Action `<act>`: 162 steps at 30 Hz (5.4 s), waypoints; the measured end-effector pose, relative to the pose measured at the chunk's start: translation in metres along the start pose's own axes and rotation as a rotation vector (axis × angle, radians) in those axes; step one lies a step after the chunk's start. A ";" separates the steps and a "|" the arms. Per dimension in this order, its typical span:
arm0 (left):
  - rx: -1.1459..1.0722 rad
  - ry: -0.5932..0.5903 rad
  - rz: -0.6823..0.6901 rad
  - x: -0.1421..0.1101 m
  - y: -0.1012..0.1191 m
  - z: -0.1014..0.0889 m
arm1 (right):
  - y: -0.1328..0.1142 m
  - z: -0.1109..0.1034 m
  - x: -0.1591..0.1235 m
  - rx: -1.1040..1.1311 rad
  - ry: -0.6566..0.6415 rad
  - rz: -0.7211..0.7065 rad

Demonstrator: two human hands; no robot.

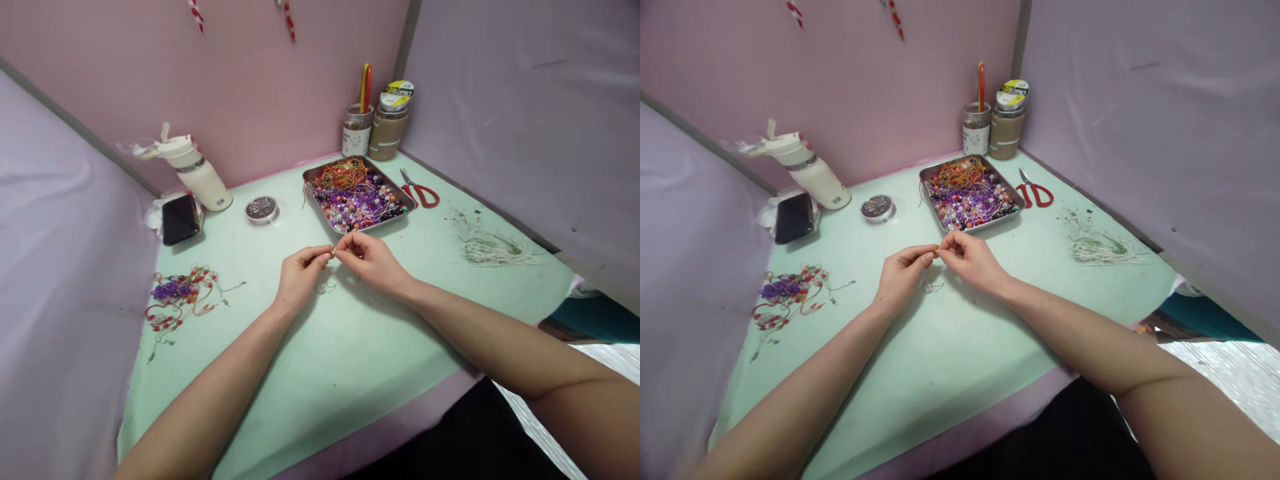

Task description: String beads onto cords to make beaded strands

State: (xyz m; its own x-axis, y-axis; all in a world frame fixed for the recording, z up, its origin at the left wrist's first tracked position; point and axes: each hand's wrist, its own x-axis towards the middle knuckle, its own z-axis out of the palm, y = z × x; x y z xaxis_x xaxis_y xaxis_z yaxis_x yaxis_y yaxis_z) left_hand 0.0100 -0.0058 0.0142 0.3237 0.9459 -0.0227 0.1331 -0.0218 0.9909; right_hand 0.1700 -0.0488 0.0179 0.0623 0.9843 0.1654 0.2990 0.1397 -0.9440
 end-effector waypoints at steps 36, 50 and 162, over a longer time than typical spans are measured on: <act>-0.211 -0.092 -0.027 0.002 -0.010 0.001 | 0.001 -0.005 0.001 -0.136 0.007 -0.182; -0.135 -0.028 -0.103 0.005 -0.006 -0.003 | -0.006 -0.006 0.000 0.089 0.227 -0.062; -0.211 -0.062 -0.056 0.005 -0.001 -0.005 | 0.001 -0.006 -0.001 -0.230 0.147 -0.387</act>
State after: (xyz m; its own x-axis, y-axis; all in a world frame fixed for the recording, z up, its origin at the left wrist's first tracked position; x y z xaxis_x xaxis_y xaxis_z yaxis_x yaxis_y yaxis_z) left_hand 0.0067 0.0009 0.0142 0.3793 0.9218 -0.0797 -0.0447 0.1043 0.9935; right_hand 0.1754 -0.0502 0.0184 0.0337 0.8363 0.5472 0.5292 0.4495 -0.7196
